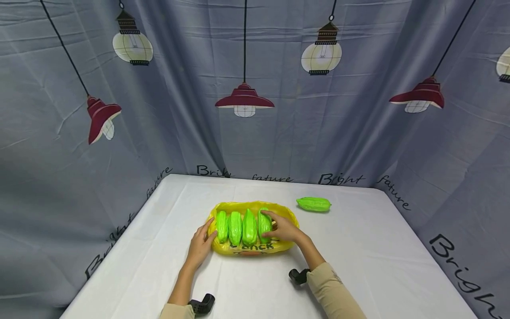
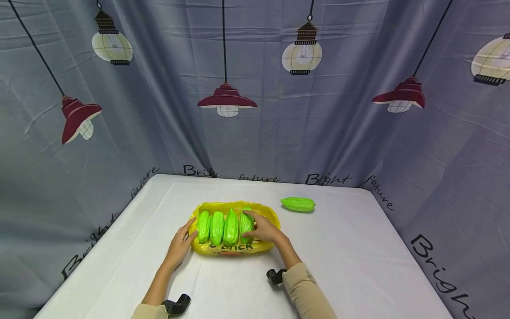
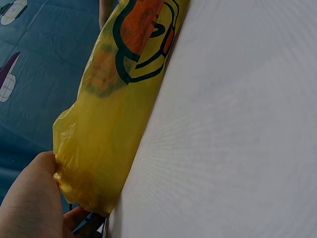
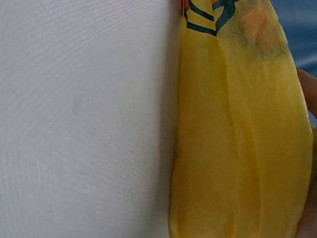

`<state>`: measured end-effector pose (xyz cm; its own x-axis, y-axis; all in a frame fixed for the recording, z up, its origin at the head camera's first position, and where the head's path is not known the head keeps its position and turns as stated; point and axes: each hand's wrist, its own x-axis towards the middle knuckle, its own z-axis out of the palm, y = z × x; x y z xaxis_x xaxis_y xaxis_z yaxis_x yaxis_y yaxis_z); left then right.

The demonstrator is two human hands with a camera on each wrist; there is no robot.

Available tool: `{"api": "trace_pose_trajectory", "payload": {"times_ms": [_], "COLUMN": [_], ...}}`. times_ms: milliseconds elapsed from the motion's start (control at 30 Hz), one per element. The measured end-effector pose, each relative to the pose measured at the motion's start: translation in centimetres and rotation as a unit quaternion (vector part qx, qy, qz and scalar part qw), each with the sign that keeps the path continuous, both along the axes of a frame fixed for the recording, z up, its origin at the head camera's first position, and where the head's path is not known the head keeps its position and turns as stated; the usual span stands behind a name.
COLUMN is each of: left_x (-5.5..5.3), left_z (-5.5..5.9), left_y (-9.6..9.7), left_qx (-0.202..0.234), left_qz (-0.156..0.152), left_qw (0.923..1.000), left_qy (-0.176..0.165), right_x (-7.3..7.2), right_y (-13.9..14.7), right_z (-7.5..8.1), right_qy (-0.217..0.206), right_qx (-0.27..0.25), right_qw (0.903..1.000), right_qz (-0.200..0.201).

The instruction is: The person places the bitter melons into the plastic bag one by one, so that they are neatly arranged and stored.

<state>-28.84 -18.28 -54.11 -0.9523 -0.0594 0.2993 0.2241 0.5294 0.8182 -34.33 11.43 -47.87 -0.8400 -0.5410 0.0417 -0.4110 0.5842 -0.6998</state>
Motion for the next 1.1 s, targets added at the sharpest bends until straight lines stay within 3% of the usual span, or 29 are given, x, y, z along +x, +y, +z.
{"api": "trace_pose_trajectory", "payload": {"times_ms": [700,1100], "left_x": [-0.12,-0.11], "left_z": [-0.13,-0.1], "left_y": [0.01,-0.08], "left_qx": [-0.007,-0.002], "left_qz": [0.004,-0.001], "left_qw": [0.9997,1.0], "left_qy": [0.023,0.003], "right_x": [-0.14,-0.24], "right_y": [-0.45,-0.24], "right_z": [-0.67,-0.87], "right_qy": [-0.026,-0.019], "right_qx": [0.013,0.005], "right_qw": [0.9996,0.9998], "right_qz": [0.003,0.01]}}
